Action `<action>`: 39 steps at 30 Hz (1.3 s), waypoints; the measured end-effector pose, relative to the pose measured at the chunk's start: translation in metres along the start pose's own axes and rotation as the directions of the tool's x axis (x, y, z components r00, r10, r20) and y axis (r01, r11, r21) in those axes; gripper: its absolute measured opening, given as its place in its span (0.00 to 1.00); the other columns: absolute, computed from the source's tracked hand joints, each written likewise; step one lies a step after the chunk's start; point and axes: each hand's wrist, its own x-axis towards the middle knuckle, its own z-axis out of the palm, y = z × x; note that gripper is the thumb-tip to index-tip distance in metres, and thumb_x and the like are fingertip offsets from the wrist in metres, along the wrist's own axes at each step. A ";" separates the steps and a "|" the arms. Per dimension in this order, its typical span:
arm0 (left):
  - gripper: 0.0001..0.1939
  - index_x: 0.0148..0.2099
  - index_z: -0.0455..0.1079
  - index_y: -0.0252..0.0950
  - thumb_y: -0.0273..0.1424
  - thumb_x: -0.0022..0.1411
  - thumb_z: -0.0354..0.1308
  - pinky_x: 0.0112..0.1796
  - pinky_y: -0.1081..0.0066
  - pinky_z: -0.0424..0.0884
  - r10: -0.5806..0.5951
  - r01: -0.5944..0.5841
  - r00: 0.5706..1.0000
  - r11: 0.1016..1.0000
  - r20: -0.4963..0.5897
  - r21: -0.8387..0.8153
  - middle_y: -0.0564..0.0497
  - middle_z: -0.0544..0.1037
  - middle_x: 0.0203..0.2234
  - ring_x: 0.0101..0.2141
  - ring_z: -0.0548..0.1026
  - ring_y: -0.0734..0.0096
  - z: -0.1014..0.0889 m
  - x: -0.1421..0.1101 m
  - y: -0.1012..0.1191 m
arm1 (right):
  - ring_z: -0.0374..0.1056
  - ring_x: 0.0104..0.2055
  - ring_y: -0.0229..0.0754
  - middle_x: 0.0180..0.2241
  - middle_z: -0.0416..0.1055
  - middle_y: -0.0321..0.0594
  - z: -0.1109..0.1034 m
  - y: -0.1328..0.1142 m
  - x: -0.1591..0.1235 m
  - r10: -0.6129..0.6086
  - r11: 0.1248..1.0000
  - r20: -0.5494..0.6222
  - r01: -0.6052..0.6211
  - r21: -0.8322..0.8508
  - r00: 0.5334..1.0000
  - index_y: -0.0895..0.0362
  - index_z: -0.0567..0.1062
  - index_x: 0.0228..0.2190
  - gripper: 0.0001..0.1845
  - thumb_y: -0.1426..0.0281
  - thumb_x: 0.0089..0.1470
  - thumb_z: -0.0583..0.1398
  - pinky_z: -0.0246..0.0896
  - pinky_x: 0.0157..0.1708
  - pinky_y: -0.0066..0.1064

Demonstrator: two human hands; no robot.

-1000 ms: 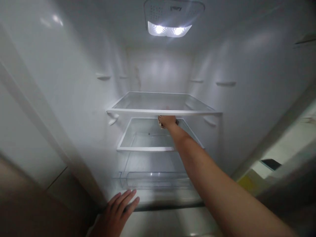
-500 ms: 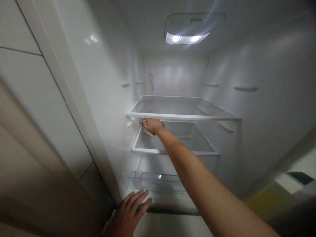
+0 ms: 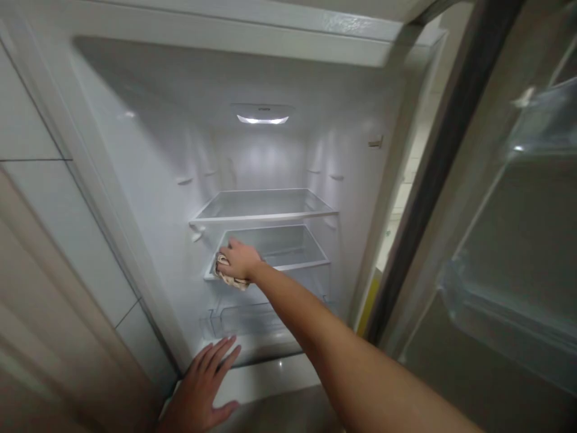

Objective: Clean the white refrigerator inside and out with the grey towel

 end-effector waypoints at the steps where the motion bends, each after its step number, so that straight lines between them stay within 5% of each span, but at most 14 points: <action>1: 0.52 0.80 0.59 0.46 0.60 0.61 0.66 0.69 0.57 0.59 0.013 -0.012 1.000 1.000 -0.009 0.007 0.48 0.72 0.72 0.67 0.69 0.53 -0.001 0.001 0.000 | 0.75 0.56 0.50 0.59 0.70 0.44 -0.003 0.003 -0.009 0.028 1.000 0.005 -0.028 -0.004 1.000 0.47 0.77 0.57 0.26 0.46 0.70 0.56 0.76 0.52 0.40; 5: 0.49 0.80 0.60 0.44 0.59 0.64 0.64 0.69 0.58 0.58 0.053 -0.051 0.997 0.998 -0.059 0.036 0.47 0.72 0.72 0.67 0.70 0.53 -0.003 0.004 -0.001 | 0.75 0.58 0.56 0.62 0.69 0.50 -0.016 0.023 -0.036 0.251 0.966 -0.009 -0.251 -0.061 0.968 0.50 0.76 0.59 0.28 0.47 0.68 0.58 0.77 0.53 0.46; 10: 0.48 0.80 0.59 0.44 0.59 0.66 0.62 0.68 0.57 0.59 0.070 -0.066 0.992 0.997 -0.108 0.039 0.47 0.74 0.70 0.66 0.72 0.53 0.002 0.003 -0.003 | 0.76 0.57 0.61 0.61 0.69 0.66 -0.033 0.070 -0.052 0.594 0.791 -0.011 -0.586 -0.179 0.805 0.63 0.79 0.57 0.24 0.59 0.68 0.63 0.77 0.50 0.51; 13: 0.48 0.80 0.59 0.44 0.59 0.66 0.61 0.68 0.57 0.59 0.072 -0.069 0.991 0.997 -0.116 0.032 0.48 0.74 0.71 0.66 0.71 0.53 0.006 0.001 -0.005 | 0.76 0.56 0.55 0.59 0.73 0.58 -0.041 0.102 -0.057 0.719 0.670 0.001 -0.692 -0.267 0.695 0.63 0.79 0.55 0.20 0.62 0.70 0.64 0.79 0.51 0.48; 16: 0.47 0.80 0.60 0.44 0.58 0.66 0.61 0.69 0.57 0.58 0.062 -0.060 0.993 0.998 -0.103 0.018 0.48 0.73 0.72 0.66 0.71 0.52 0.010 -0.001 -0.005 | 0.75 0.58 0.49 0.59 0.74 0.50 -0.044 0.128 -0.058 0.762 0.608 0.007 -0.712 -0.351 0.647 0.61 0.77 0.58 0.20 0.61 0.72 0.64 0.78 0.57 0.47; 24: 0.48 0.79 0.62 0.44 0.58 0.64 0.63 0.68 0.56 0.59 0.028 -0.029 0.999 0.999 -0.031 -0.029 0.47 0.72 0.72 0.67 0.69 0.50 0.010 -0.005 -0.005 | 0.74 0.61 0.51 0.59 0.75 0.50 -0.040 0.177 -0.035 0.649 0.717 0.102 -0.562 -0.412 0.754 0.60 0.78 0.57 0.22 0.59 0.71 0.65 0.75 0.61 0.51; 30: 0.50 0.79 0.62 0.42 0.62 0.64 0.62 0.68 0.55 0.58 0.042 -0.041 0.999 0.999 0.016 -0.023 0.48 0.73 0.72 0.68 0.68 0.51 0.002 0.000 -0.005 | 0.76 0.58 0.49 0.55 0.78 0.48 -0.029 0.215 -0.004 0.605 0.763 0.120 -0.531 -0.367 0.787 0.61 0.79 0.54 0.20 0.58 0.71 0.65 0.75 0.61 0.49; 39: 0.48 0.75 0.68 0.40 0.65 0.65 0.58 0.68 0.57 0.58 0.066 -0.064 0.997 0.997 0.040 -0.050 0.46 0.75 0.69 0.68 0.67 0.53 -0.003 0.006 -0.008 | 0.74 0.59 0.49 0.60 0.73 0.52 -0.005 0.259 0.026 0.531 0.798 -0.094 -0.534 -0.281 0.842 0.61 0.75 0.60 0.23 0.60 0.72 0.65 0.74 0.61 0.46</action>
